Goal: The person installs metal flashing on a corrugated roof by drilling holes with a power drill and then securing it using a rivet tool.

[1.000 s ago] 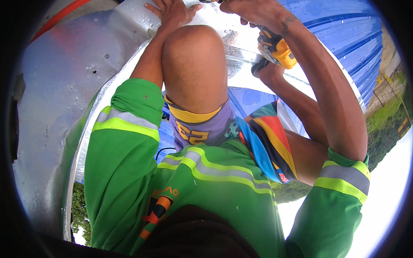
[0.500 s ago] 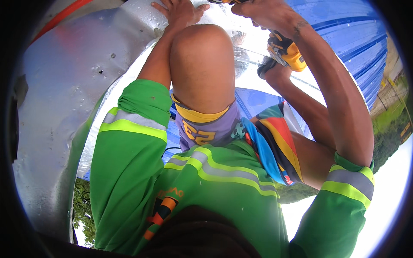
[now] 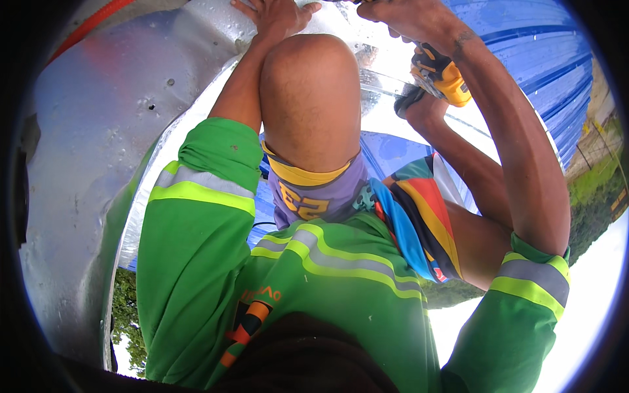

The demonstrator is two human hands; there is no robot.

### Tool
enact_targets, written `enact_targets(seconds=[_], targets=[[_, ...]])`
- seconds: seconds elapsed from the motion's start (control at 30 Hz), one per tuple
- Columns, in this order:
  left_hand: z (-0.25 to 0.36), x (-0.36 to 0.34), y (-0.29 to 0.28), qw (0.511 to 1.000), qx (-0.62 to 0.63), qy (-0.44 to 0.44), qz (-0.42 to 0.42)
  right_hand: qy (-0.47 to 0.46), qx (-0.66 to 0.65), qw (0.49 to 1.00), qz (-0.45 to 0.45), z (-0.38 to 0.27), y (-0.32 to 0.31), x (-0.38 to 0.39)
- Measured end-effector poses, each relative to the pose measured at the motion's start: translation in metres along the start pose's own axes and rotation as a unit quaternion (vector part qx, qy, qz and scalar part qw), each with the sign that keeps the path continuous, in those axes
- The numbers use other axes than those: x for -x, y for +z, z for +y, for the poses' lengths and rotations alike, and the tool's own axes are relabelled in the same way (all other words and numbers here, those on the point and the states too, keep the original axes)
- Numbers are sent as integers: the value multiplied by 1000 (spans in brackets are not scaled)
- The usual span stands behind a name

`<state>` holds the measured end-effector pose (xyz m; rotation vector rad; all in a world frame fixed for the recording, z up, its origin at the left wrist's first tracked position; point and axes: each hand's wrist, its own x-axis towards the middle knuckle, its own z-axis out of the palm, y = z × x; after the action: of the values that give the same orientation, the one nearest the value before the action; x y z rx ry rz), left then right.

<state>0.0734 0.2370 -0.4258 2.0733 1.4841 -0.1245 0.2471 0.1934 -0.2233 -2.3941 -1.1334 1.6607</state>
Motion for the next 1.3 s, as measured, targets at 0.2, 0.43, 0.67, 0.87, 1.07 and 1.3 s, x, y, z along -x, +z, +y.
enact_targets(seconds=[0.2, 0.43, 0.67, 0.87, 1.07, 1.3], targets=[[2, 0, -7, 1000, -11, -20, -20, -50, -15, 999, -13, 2, 5, 1], [4, 0, -6, 1000, -11, -15, -14, -15, 67, 998, 7, 10, 7, -11], [-1, 0, -3, 1000, -10, 3, 18, -2, 45, 999, 31, 10, 10, -6], [-1, -3, -3, 1000, -11, 0, 16, -54, 9, 998, 19, 7, 7, -2], [-5, -2, 0, 1000, -6, 11, -14, -31, -40, 999, -8, 18, -4, -13], [-7, 1, 4, 1000, -15, 12, 6, -23, -34, 999, -12, 19, -5, -12]])
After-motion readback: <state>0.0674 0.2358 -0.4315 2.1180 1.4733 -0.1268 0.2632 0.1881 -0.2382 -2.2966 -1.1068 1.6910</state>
